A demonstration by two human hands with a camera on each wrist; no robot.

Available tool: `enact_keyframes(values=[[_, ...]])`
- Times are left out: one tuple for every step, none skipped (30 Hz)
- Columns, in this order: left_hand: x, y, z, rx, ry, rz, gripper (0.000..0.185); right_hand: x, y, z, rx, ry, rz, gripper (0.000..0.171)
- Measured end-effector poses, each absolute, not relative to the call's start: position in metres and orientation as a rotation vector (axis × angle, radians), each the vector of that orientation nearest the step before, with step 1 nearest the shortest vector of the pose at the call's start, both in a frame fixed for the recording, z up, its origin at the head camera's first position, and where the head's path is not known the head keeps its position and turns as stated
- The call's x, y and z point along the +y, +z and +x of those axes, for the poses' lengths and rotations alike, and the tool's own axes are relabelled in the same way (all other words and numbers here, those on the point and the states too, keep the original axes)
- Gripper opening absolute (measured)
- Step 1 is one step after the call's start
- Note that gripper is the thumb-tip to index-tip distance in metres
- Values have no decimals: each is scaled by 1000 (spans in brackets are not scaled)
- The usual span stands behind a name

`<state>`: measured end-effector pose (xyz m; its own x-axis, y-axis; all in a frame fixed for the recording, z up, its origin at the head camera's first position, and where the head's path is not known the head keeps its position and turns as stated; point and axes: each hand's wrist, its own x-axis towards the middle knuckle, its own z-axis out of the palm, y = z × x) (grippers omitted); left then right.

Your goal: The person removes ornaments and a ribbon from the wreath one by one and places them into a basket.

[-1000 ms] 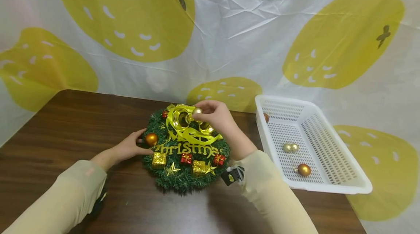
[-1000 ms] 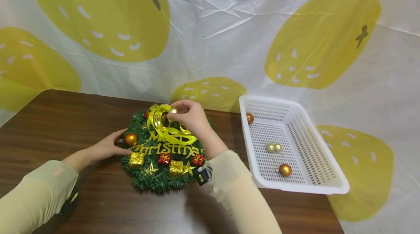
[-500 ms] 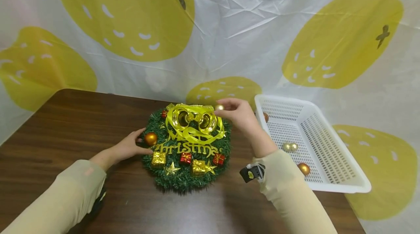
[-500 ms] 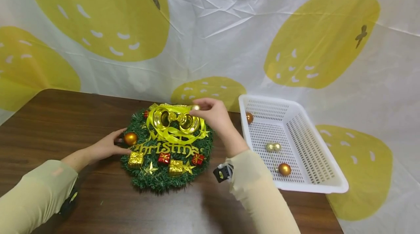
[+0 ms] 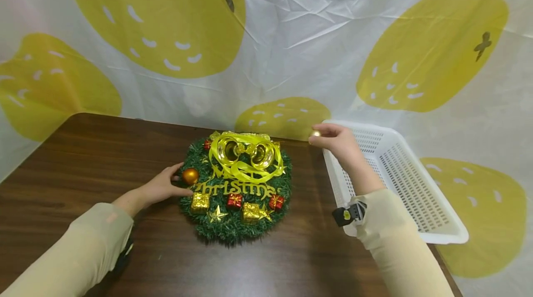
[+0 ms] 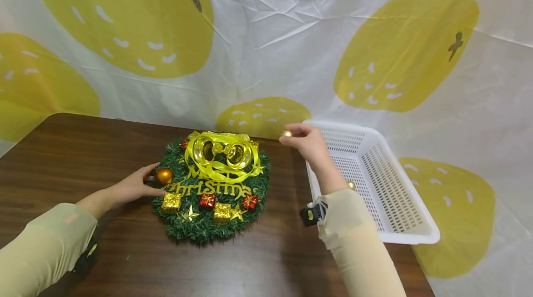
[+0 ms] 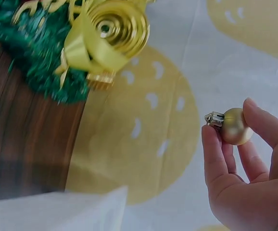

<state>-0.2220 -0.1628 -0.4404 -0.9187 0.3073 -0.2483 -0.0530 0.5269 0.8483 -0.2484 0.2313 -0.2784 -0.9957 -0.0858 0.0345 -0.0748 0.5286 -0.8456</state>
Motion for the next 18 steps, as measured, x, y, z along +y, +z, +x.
enact_keyframes(values=[[-163,-441,-222,2404,1351,212,105,236,-279,-249,2743,-1505,-123,47],[-163,-441,-222,2404,1353,209,105,240,-279,-249,2746,-1506,-109,47],[-163,-441,-222,2408,1350,211,105,244,-279,-250,2746,-1511,-99,48],[-163,-442,-223,2408,1351,208,105,248,-280,-250,2747,-1520,-97,48],[-163,-442,-223,2410,1349,209,105,252,-280,-251,2741,-1537,-94,48],[-163,-442,-223,2412,1346,209,105,256,-281,-252,2733,-1557,-88,48],[-163,-442,-223,2414,1344,210,105,260,-282,-253,2721,-1590,-87,49],[-163,-442,-223,2415,1343,209,105,264,-283,-253,2703,-1620,-84,49],[-162,-442,-223,2414,1343,208,105,268,-284,-254,2680,-1656,-80,49],[-162,-442,-223,2412,1345,208,105,272,-285,-255,2659,-1690,-68,48],[-162,-442,-223,2411,1345,209,105,276,-286,-255,2638,-1719,-47,46],[-162,-442,-223,2410,1346,210,105,279,-287,-256,2619,-1751,-30,42],[-162,-442,-223,2409,1348,210,105,283,-288,-257,2597,-1782,-16,38],[-162,-442,-223,2409,1349,212,106,286,-289,-257,2582,-1800,0,35],[-162,-442,-223,2407,1351,213,106,288,-290,-258,2571,-1816,17,32],[-162,-442,-223,2406,1353,214,106,291,-290,-258,2566,-1821,37,30],[-162,-442,-223,2405,1354,215,105,293,-291,-258,2560,-1827,50,30],[-163,-442,-223,2403,1356,215,105,296,-292,-258,2565,-1820,67,34]])
